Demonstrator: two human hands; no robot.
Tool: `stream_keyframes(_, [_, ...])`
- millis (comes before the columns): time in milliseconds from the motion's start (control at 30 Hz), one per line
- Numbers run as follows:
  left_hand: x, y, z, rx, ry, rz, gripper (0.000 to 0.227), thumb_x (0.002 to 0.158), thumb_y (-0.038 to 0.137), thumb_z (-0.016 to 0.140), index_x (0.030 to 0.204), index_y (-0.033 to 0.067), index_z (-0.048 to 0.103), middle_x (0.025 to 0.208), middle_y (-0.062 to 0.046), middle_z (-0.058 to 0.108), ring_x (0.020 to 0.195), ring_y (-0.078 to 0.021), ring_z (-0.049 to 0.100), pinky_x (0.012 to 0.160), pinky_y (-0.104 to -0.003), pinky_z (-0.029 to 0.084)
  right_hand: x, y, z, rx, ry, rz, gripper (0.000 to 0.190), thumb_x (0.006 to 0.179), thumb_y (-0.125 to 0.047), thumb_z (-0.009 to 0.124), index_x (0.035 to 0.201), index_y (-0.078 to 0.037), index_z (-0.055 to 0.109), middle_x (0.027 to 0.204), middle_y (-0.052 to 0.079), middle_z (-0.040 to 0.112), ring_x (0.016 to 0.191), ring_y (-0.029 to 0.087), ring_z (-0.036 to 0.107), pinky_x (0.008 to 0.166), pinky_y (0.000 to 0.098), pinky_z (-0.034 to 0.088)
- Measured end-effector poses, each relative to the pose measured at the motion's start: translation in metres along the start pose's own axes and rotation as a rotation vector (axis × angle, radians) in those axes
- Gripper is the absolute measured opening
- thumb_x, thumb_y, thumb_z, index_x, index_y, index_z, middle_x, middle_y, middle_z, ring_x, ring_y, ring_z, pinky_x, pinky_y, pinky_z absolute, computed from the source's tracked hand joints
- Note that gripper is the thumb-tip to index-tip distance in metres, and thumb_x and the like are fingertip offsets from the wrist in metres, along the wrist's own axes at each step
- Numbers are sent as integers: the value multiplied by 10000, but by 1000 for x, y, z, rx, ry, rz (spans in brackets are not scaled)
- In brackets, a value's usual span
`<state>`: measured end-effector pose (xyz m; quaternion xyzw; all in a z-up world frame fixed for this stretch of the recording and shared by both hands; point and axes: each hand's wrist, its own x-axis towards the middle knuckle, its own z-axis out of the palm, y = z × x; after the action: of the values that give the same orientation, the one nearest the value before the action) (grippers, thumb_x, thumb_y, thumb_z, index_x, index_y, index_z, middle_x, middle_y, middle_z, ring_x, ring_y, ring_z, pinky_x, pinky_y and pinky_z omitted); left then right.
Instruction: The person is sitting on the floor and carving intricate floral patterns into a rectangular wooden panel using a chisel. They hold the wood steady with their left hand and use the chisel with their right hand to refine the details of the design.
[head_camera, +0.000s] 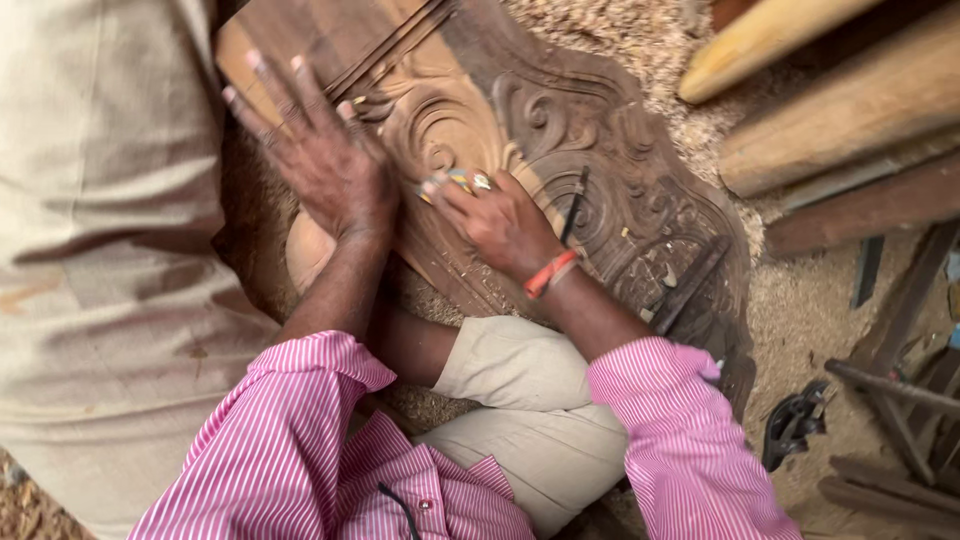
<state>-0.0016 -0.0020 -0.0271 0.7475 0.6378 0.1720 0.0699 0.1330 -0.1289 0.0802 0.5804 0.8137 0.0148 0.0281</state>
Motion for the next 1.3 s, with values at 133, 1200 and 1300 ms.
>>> stream_keyframes(133, [12,0,-15,61,-126,-23,664,1234,572,329,1747,204,124,1720,-119,-116,1576,-474,-30,1329,-571,188,-56,-10,-11,310,185,441,382,946,-17,645,1305,-138,693,1167,35,714,1011,228,695,909,380,538])
stream_keyframes(1200, [-91,104,-37,335,-374,1097,1012,981,762,173,1591,-45,173,1675,-256,140,1566,-383,90,1267,-490,48,-143,42,62,1217,1275,1156,367,1010,-43,644,1377,-36,651,1072,39,719,769,71,563,686,242,496])
stream_keyframes(1300, [-110,85,-54,350,-449,1093,985,979,743,189,1588,-30,160,1675,-236,123,1557,-364,94,1247,-479,71,-138,46,81,1399,1235,1212,349,979,-58,657,1326,-50,625,1053,39,750,753,83,605,594,266,466])
